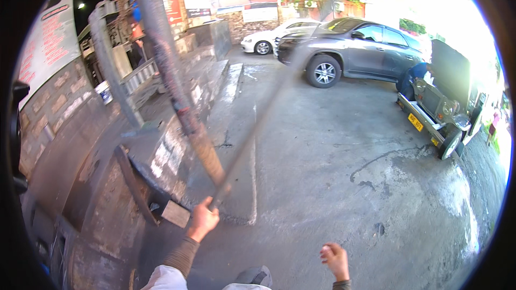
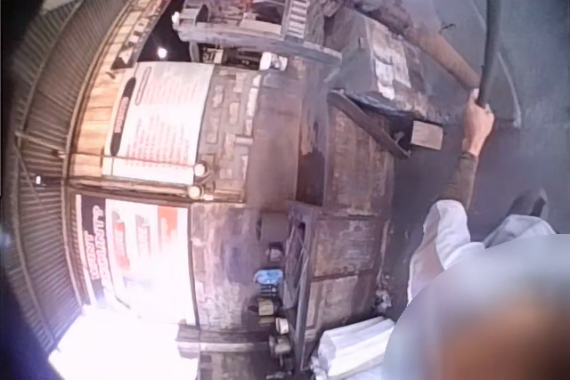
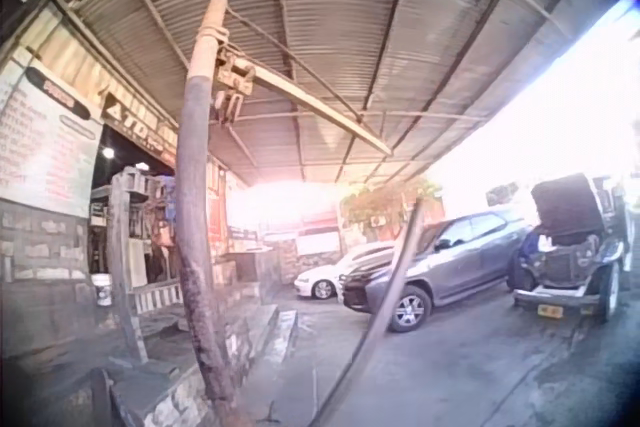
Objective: The person sweeps debris from concrete stairs and the adjacent ground using a broom and dustpan, then pours water from a bucket onto the swept area. The person moves between the stairs and the ground, collecting debris into the dustpan and sweeping around parked vehicles and a bicycle.
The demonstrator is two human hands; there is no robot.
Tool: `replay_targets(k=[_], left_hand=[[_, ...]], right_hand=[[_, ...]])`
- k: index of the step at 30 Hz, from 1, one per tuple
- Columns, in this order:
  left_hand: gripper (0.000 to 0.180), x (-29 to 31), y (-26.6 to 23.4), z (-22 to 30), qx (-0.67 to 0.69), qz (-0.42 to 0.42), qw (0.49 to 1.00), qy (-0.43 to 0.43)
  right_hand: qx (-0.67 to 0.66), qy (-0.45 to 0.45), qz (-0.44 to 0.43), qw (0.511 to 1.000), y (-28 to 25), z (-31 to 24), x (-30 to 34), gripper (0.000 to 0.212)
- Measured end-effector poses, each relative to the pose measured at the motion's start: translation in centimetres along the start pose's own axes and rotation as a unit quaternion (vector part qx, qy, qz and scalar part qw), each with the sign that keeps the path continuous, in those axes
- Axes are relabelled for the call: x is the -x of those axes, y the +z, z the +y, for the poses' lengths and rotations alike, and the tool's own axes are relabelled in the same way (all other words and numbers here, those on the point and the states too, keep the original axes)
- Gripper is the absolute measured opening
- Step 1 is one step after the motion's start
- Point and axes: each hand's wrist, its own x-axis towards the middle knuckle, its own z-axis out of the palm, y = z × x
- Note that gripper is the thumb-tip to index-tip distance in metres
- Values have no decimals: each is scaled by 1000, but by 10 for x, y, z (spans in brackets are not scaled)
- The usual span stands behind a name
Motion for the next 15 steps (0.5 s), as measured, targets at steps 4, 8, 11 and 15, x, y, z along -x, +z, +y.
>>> replay_targets(k=[4,8,11,15], left_hand=[[20,-115,15,14,53,142,984,89],[25,-245,25,29,187,138,971,-61],[27,-345,47,44,266,136,951,-77],[13,-473,91,86,359,205,911,7]], right_hand=[[179,181,-28,967,-16,150,-77,25],[108,317,-8,942,-56,265,-123,24],[39,419,41,906,-86,323,-131,23],[-69,384,12,920,-95,357,-186,23]])
